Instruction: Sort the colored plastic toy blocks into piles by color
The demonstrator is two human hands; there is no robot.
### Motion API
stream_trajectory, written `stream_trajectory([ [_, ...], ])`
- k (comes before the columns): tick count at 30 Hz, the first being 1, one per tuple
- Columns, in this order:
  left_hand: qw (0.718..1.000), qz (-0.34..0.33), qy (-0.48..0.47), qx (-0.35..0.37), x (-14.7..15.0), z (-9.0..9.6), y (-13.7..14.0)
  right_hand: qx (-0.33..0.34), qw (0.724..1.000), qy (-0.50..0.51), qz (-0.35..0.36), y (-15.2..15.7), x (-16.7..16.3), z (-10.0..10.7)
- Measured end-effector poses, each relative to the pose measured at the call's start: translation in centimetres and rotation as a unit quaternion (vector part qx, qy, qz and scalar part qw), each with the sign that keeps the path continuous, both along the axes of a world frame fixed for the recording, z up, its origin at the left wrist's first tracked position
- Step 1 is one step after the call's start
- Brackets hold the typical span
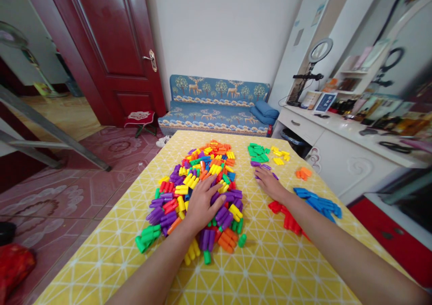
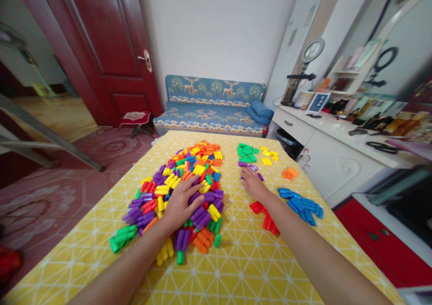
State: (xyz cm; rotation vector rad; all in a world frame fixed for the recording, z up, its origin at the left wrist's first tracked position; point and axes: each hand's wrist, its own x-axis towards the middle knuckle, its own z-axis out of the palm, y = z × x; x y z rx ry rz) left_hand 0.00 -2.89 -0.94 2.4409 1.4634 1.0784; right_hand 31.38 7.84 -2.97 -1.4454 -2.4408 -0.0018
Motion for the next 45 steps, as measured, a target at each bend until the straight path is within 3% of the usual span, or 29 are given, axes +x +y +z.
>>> stream_trajectory([
  [3,1.000,0.002,-0.001,0.002,0.0,0.0,0.0,-0.010,1.000,0.010,0.000,0.0,0.0,0.3],
  [7,1.000,0.002,-0.004,-0.001,0.0,0.1,0.0,0.026,0.999,0.034,-0.021,-1.4,-0.4,2.4],
  [11,1.000,-0.002,-0.010,-0.004,0.0,0.0,0.0,0.048,0.984,0.029,-0.168,-3.8,0.1,4.4],
  [13,1.000,-0.002,-0.013,-0.003,0.0,0.0,0.0,0.008,0.970,-0.004,-0.242,-4.7,0.7,4.6],
  [15,1.000,-0.001,-0.014,-0.002,0.0,-0.1,0.0,-0.037,0.962,-0.017,-0.269,-5.1,1.4,4.1],
  [19,1.000,0.003,-0.010,-0.003,0.1,-0.1,0.0,-0.076,0.970,0.023,-0.230,-4.8,2.1,2.7],
  [24,1.000,0.002,-0.006,-0.008,0.0,0.1,-0.1,-0.066,0.974,0.048,-0.211,-4.0,1.6,2.5],
  [31,1.000,-0.001,-0.009,0.000,0.0,0.0,0.0,-0.018,0.978,-0.117,-0.171,-4.9,-0.7,3.8],
  [36,1.000,0.004,0.000,-0.010,0.0,0.0,0.0,-0.033,0.958,-0.222,-0.178,-5.3,-1.8,4.2],
  [45,1.000,0.001,-0.006,-0.003,0.1,0.2,0.0,-0.022,0.951,-0.248,-0.182,-5.6,-1.5,3.7],
])
